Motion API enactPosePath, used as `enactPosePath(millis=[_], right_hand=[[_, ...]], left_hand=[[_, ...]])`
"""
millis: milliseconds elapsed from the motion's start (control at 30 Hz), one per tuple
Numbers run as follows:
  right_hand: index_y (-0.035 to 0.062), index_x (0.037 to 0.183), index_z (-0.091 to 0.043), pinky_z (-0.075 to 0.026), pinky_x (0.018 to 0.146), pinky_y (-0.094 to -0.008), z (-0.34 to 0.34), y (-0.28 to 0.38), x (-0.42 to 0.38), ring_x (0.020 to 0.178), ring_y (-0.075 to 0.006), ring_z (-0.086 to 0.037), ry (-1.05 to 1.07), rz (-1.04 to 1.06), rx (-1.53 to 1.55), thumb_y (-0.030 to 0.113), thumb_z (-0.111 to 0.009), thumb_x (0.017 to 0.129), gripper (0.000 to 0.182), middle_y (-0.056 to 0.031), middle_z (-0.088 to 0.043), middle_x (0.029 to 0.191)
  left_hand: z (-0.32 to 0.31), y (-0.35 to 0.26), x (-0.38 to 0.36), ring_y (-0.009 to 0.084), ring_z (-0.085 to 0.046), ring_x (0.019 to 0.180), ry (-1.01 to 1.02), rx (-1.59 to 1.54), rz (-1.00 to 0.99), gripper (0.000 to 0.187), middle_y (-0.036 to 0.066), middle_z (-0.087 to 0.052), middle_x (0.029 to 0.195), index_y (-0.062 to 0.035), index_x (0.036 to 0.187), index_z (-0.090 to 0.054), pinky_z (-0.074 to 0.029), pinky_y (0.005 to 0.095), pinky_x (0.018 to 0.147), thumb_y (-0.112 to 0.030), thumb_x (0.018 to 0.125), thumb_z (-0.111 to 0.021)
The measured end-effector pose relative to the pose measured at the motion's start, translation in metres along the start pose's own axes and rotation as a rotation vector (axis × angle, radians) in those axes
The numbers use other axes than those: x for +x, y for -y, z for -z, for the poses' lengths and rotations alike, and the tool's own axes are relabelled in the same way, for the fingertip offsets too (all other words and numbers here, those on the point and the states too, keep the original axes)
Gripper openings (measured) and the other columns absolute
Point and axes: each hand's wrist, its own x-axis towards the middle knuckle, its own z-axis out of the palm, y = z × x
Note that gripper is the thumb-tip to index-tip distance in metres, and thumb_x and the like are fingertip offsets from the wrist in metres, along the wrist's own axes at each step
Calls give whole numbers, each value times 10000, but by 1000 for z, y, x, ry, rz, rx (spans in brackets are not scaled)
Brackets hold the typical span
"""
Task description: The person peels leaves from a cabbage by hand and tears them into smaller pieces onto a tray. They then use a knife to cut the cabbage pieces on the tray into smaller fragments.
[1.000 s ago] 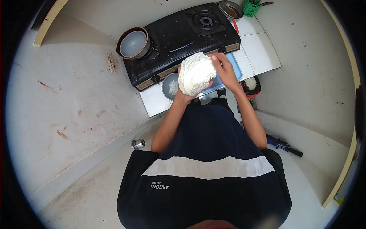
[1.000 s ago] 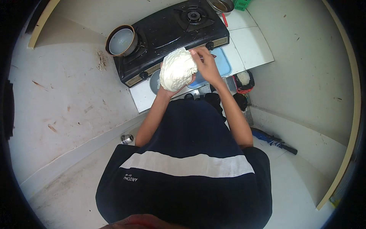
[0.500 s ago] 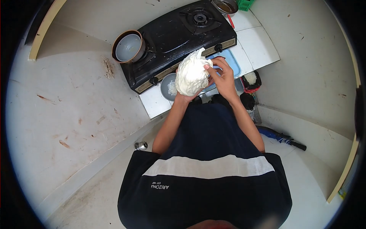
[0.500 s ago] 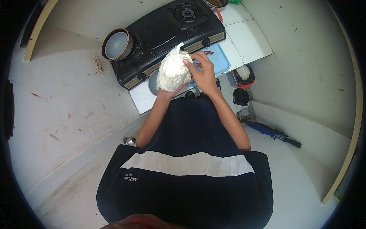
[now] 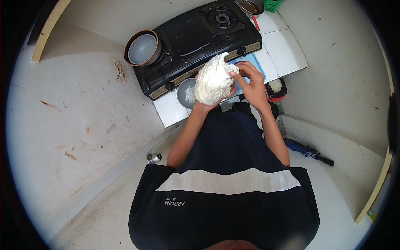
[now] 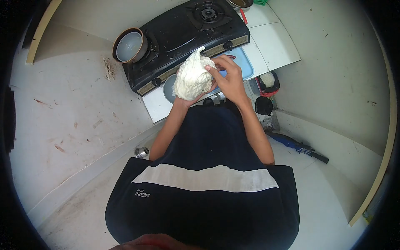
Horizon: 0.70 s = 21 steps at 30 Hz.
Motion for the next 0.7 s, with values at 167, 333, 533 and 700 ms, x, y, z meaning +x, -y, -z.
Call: enactPosePath(millis=[167,333,533,700], right_hand=[[-26,1198,-658,-560,844,-302,-14,-16,-9,1036,-150,-629,-25,-141,241,84,-773,907,332,-83,-613,1143],[-47,1117,-665,-562,853,-296,-32,-41,-26,977,-146,-663,-83,-184,307,63,-765,913,253,-87,-639,1085],[-40,1094,-638,-533,745,-247,-39,-42,-30,887,-102,-647,-126,-110,136,41,-696,976,154,-85,-670,1000],[-52,1057,-637,-540,783,-302,-40,-37,-29,878,-186,-671,-166,-45,42,37,-693,959,144,-123,-666,969]], left_hand=[[-2,2,2,380,-526,1323,-49,51,-40,766,178,-525,1479,-146,1481,-491,-391,618,1133,-694,953,-403],[36,-8,0,358,-462,1418,122,19,3,729,147,-452,1573,-138,1538,-434,-354,596,1170,-638,1015,-356],[47,-11,-1,345,-454,1427,66,6,-44,718,141,-473,1558,-135,1532,-442,-329,595,1189,-631,1022,-345],[37,-9,-1,348,-442,1436,-62,65,-95,745,139,-467,1562,-139,1533,-437,-310,586,1201,-663,1016,-319]])
